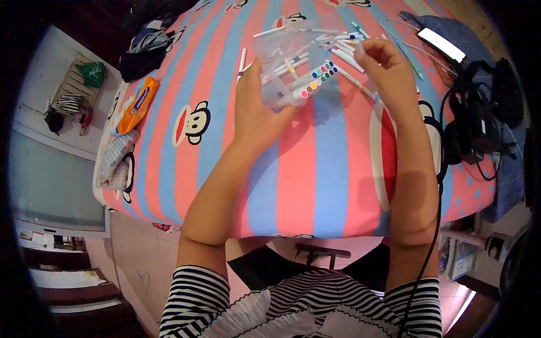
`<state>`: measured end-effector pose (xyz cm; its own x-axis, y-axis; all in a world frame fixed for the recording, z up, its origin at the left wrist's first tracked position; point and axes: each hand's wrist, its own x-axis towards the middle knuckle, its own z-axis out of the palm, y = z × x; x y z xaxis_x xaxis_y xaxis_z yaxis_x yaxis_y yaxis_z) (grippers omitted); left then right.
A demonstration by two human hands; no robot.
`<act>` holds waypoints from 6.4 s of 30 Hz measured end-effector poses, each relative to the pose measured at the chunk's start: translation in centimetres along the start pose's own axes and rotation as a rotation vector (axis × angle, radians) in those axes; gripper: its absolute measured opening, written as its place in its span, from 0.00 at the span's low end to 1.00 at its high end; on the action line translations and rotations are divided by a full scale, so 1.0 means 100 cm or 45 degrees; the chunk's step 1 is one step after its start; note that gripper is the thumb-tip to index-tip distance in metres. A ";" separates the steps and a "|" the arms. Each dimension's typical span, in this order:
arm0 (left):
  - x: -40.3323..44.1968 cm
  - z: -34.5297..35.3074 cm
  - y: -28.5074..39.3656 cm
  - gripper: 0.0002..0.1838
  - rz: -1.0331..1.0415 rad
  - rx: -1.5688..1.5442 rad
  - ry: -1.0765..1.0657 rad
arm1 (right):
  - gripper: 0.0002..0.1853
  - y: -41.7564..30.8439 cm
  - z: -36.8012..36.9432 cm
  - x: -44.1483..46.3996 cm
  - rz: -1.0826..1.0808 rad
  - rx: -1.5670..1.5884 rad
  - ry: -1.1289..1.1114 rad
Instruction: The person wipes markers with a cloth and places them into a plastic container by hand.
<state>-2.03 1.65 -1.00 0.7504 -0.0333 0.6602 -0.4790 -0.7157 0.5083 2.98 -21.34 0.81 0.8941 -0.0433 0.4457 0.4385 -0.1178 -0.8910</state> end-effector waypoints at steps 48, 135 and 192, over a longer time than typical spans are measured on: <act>0.002 0.000 -0.001 0.45 0.000 0.083 0.008 | 0.18 -0.038 0.014 -0.031 -0.778 0.118 0.138; -0.001 0.003 -0.007 0.50 0.061 0.031 -0.078 | 0.43 -0.035 0.032 -0.036 -0.914 -0.005 0.108; 0.001 0.002 -0.002 0.46 -0.041 0.041 -0.053 | 0.12 -0.014 -0.015 -0.001 -0.271 -0.237 0.439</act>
<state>-1.77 1.68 -1.16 0.7838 -0.0380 0.6199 -0.4396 -0.7390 0.5105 2.15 -22.63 2.15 0.6891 -0.3236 0.6484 0.5572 -0.3354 -0.7596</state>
